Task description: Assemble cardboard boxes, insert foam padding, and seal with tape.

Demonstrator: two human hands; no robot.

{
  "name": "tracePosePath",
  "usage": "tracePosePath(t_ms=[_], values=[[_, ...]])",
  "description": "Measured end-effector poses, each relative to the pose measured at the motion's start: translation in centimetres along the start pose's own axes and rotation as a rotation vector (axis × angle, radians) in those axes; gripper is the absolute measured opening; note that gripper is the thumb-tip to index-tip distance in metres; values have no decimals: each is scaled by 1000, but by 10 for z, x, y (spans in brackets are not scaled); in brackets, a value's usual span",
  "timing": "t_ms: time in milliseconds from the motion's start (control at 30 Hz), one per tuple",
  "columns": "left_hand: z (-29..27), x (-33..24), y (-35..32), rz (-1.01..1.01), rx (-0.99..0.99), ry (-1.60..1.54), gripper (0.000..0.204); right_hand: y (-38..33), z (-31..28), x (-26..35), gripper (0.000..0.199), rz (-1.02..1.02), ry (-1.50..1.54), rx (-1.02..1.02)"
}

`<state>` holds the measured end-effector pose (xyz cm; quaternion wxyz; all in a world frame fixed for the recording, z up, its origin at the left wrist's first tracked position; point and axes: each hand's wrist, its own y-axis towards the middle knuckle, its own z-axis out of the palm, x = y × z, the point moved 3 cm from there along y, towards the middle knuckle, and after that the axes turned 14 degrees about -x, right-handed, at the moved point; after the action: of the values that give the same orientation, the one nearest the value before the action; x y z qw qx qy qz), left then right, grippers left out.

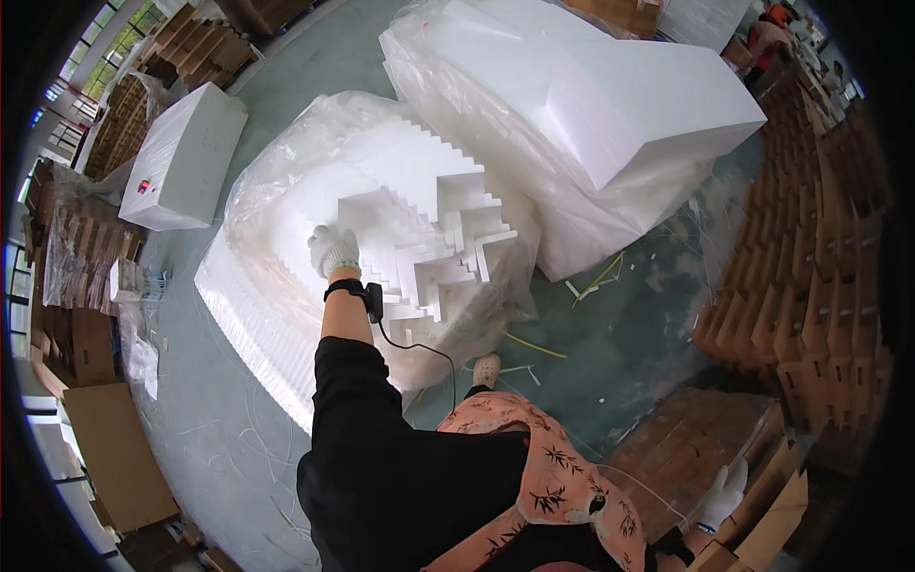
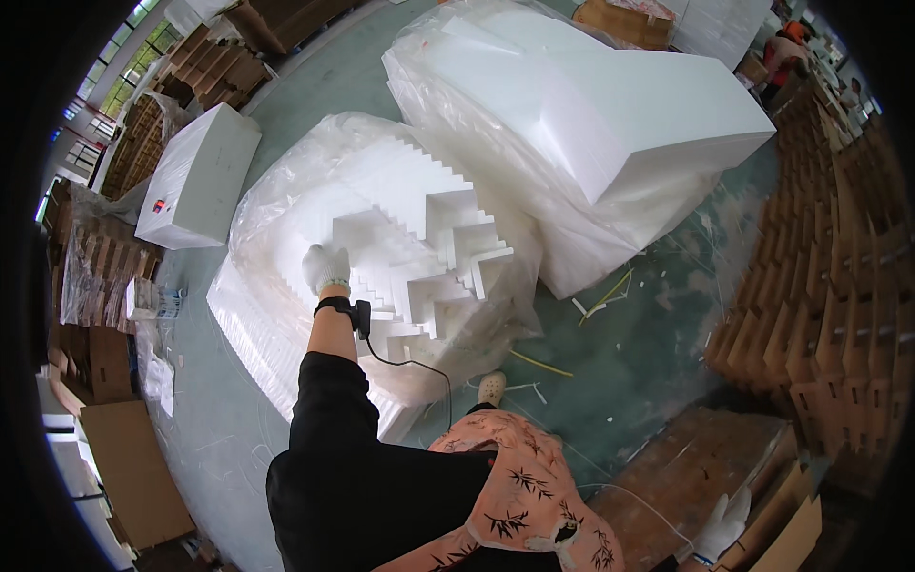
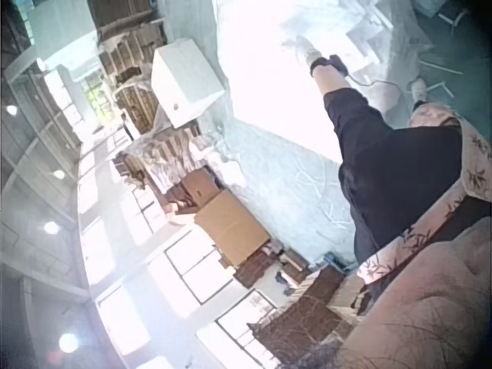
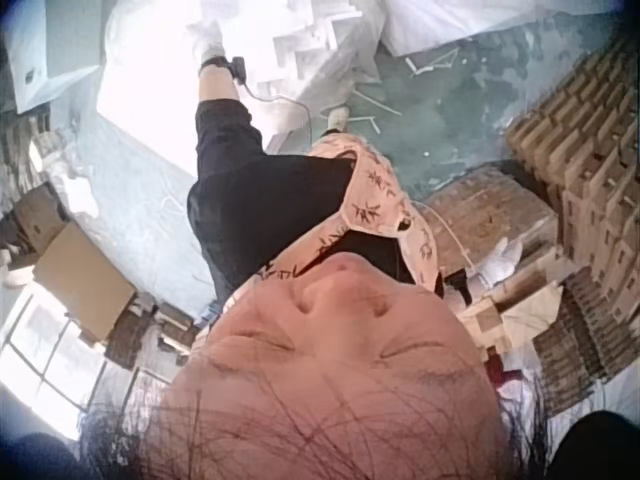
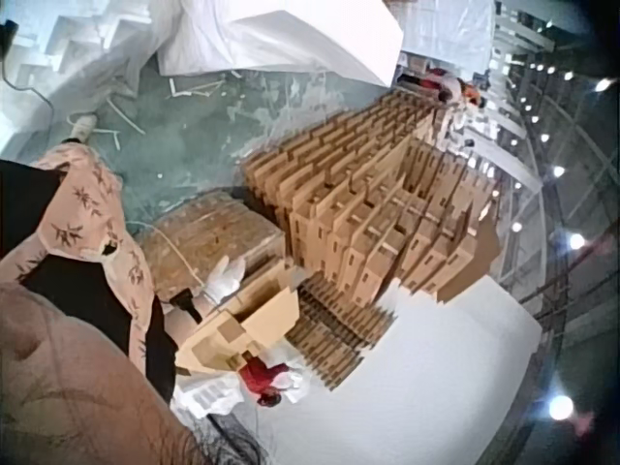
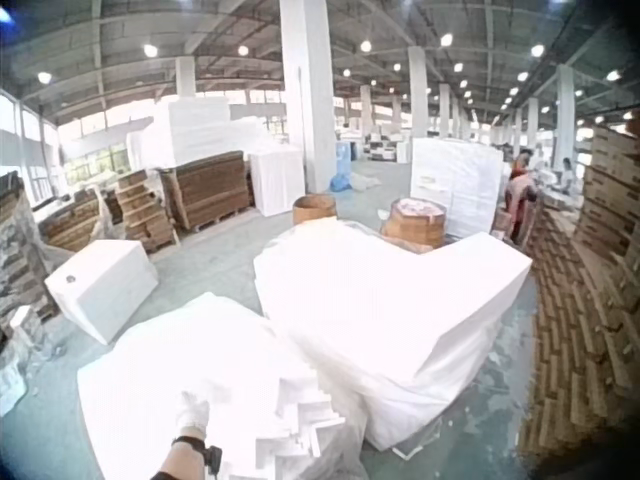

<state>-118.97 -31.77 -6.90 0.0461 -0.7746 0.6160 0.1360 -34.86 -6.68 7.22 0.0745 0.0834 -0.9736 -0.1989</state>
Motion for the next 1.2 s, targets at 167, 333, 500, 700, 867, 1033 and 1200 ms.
tracePosePath(t_ms=[167, 333, 500, 700, 867, 1033, 1200], values=[[6, 15, 11, 98, -12, 30, 53, 13, 18, 29, 43, -122, -20, 48], [5, 9, 14, 180, -91, -22, 50, 18, 13, 68, 44, -186, -47, 78], [14, 10, 6, 84, -104, -262, 74, 0, 10, 80, 46, -117, -109, 25], [14, 106, 6, 124, -313, -672, 69, -20, 1, 83, 47, -114, 10, 9], [-32, 50, -89, 216, -299, -949, 71, -49, -5, 71, 47, -83, 222, 106], [-88, -93, -331, 848, 136, -1240, 63, -61, 6, 82, 51, -177, 583, 306], [-192, -114, -633, 1570, 766, -1196, 58, -76, -24, 17, 62, 48, 815, 96]])
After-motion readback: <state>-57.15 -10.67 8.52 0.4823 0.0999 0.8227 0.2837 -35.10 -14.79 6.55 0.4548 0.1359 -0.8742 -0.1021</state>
